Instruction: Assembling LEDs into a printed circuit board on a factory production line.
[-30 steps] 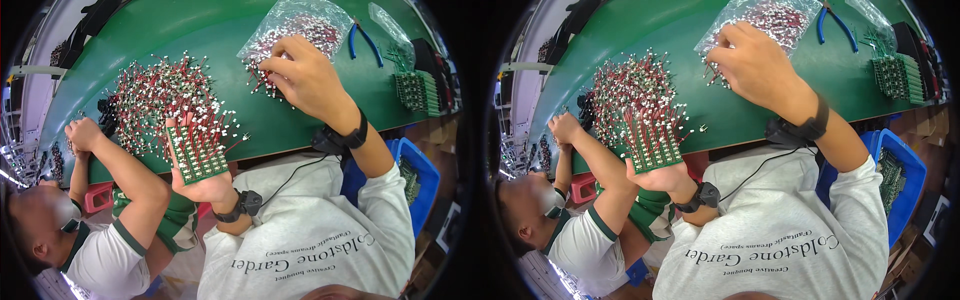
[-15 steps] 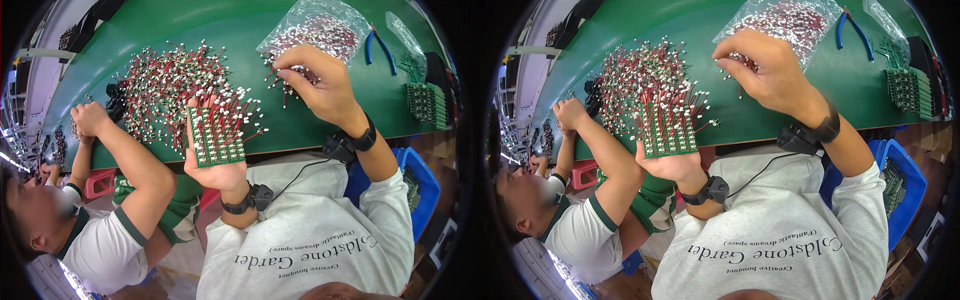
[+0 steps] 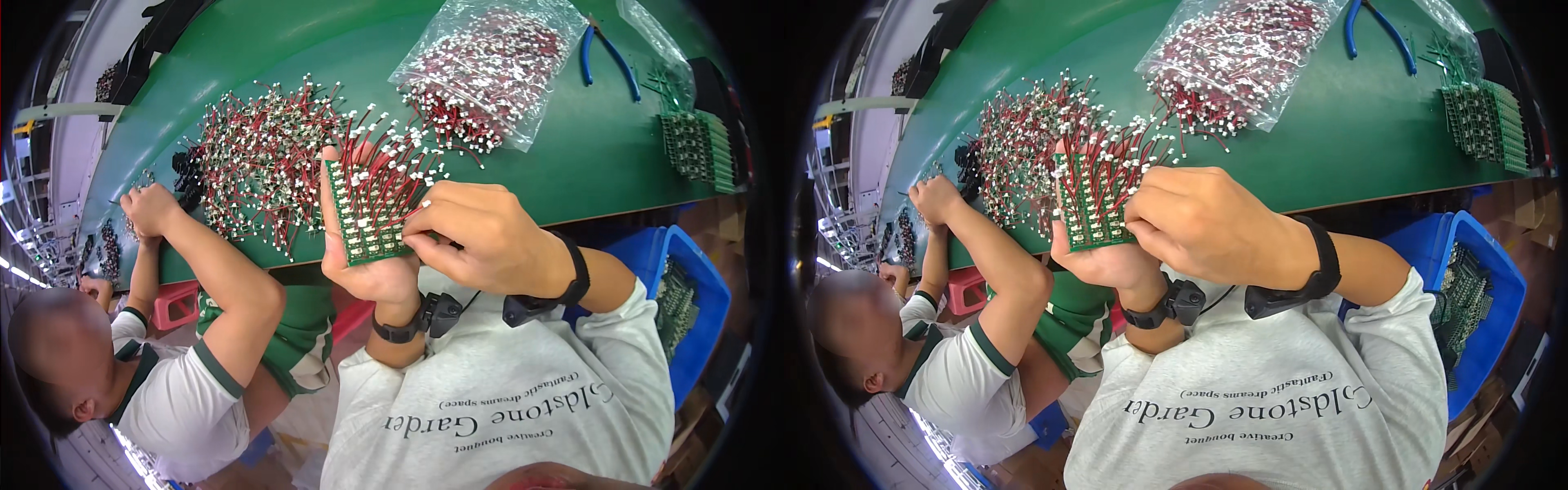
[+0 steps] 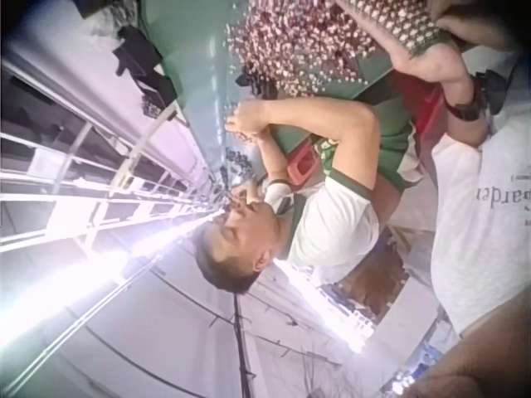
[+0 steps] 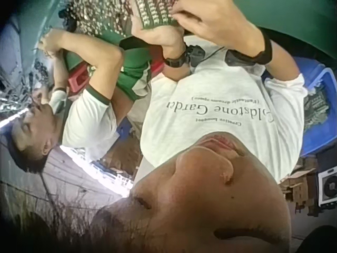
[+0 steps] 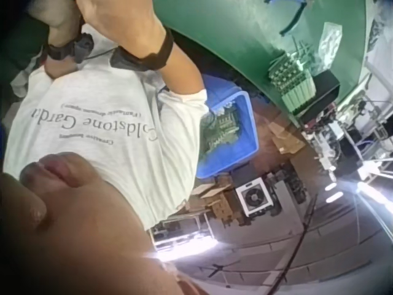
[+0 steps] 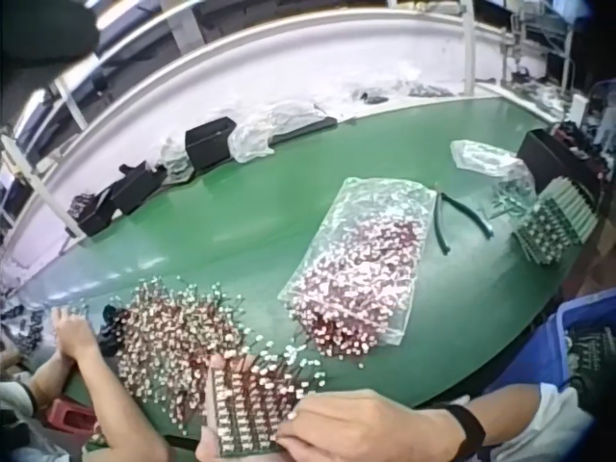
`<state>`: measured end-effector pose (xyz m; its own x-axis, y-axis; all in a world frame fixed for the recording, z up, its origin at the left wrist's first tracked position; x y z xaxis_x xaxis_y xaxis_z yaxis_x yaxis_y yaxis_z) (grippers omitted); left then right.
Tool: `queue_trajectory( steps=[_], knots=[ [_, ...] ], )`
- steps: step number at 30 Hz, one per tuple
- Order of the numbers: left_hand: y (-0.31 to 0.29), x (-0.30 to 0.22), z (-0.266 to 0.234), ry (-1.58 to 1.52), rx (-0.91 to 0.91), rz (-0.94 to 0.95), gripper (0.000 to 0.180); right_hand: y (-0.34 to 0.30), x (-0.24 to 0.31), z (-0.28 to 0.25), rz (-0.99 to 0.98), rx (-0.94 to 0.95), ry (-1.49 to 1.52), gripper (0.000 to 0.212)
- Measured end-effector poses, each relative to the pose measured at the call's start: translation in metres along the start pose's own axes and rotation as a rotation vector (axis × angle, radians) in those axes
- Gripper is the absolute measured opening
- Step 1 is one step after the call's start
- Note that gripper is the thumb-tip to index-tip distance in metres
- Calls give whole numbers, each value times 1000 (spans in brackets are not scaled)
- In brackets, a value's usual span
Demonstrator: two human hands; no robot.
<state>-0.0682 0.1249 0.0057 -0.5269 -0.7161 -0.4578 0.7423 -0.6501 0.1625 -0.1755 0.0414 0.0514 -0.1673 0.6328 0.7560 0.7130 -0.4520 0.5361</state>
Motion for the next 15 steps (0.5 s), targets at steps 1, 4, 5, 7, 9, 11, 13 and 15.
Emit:
queue_trajectory(
  steps=[1, 4, 5, 7, 9, 11, 13, 15],
  knots=[
    [-1, 2, 4, 51, -21, 7, 82, -1, -2, 1, -13, -37, 7, 16],
    [-4, 6, 17, 288, -134, 18, 83, -5, -7, 1, -29, -72, 7, 16],
    [-4, 8, 17, 297, -154, 13, 85, -7, -7, 0, -34, -64, -1, 16],
    [-5, 11, 21, 375, -151, 21, 86, -8, -8, -4, -32, -61, -8, 16],
    [-6, 14, 26, 454, -148, 28, 87, -11, -8, -8, -30, -57, -15, 17],
    [-6, 19, 28, 522, -151, 42, 90, -13, -9, -11, -42, -62, -66, 19],
    [-7, 22, 29, 545, -135, 24, 91, -15, -9, -13, -83, -80, -106, 20],
    [-7, 26, 32, 577, -139, 5, 93, -17, -9, -16, -124, -97, -147, 20]
  ],
)
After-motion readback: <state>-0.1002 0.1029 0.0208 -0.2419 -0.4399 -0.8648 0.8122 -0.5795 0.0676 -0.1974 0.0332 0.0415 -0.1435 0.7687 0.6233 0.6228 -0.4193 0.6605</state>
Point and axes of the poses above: each hand's wrist, its own y-axis towards the middle knuckle, its own z-axis out of the palm, x = y × z, the point moved 1 cm from there along y, towards the middle knuckle, and after that the axes turned 6 degrees about -x, right-handed, at the moved point
